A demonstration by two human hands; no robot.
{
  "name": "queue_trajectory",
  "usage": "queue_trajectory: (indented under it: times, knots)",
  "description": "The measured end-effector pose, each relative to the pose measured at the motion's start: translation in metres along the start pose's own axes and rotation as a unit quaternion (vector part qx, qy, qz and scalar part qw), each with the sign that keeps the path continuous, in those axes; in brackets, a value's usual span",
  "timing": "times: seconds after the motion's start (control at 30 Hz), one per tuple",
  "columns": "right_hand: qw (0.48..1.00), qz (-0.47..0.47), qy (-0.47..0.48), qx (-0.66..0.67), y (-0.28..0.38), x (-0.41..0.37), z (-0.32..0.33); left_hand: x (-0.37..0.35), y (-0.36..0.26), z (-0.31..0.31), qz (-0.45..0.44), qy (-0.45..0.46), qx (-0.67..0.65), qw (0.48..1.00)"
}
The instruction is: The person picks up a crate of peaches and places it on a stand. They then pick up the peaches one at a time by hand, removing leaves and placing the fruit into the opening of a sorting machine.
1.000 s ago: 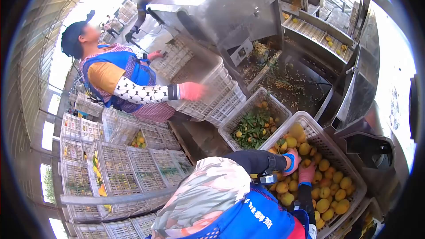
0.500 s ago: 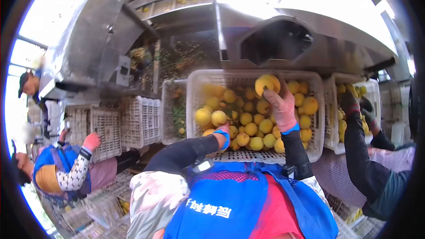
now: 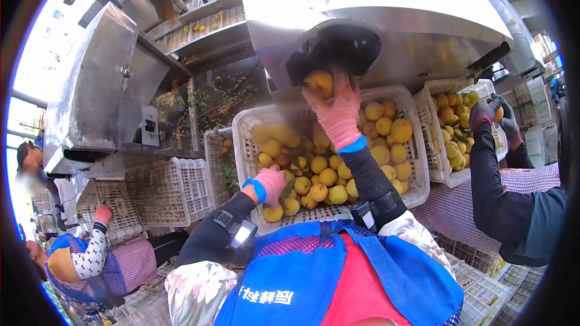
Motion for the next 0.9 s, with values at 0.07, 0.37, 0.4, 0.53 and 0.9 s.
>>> queue_trajectory:
  times: [0.07, 0.37, 0.4, 0.53, 0.9]
  knots:
    - [0.999, 0.038, -0.021, -0.017, 0.006, -0.003, 0.004, 0.004, 0.006, -0.003, 0.020, -0.015, -0.032, 0.999]
    - [0.992, 0.062, 0.039, -0.105, 0.004, 0.009, 0.001, 0.006, 0.043, 0.021, 0.092, -0.191, -0.554, 0.805]
    - [0.991, 0.050, 0.040, -0.114, -0.001, 0.018, -0.005, 0.013, 0.040, 0.008, 0.085, -0.186, -0.696, 0.688]
    - [0.981, 0.076, 0.005, -0.176, -0.025, 0.065, -0.042, 0.021, 0.048, 0.009, -0.007, -0.250, -0.900, 0.357]
    - [0.971, 0.013, 0.216, 0.098, 0.021, -0.092, -0.021, -0.025, 0.068, 0.112, -0.016, -0.405, -0.821, 0.403]
Point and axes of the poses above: each hand's wrist, its own x-axis towards the middle knuckle, its own z-axis out of the back of the hand, y = z × x, the point moved 10 cm from there along x, towards the middle knuckle, and after that the axes turned 12 degrees about x, right-handed, at the moved point
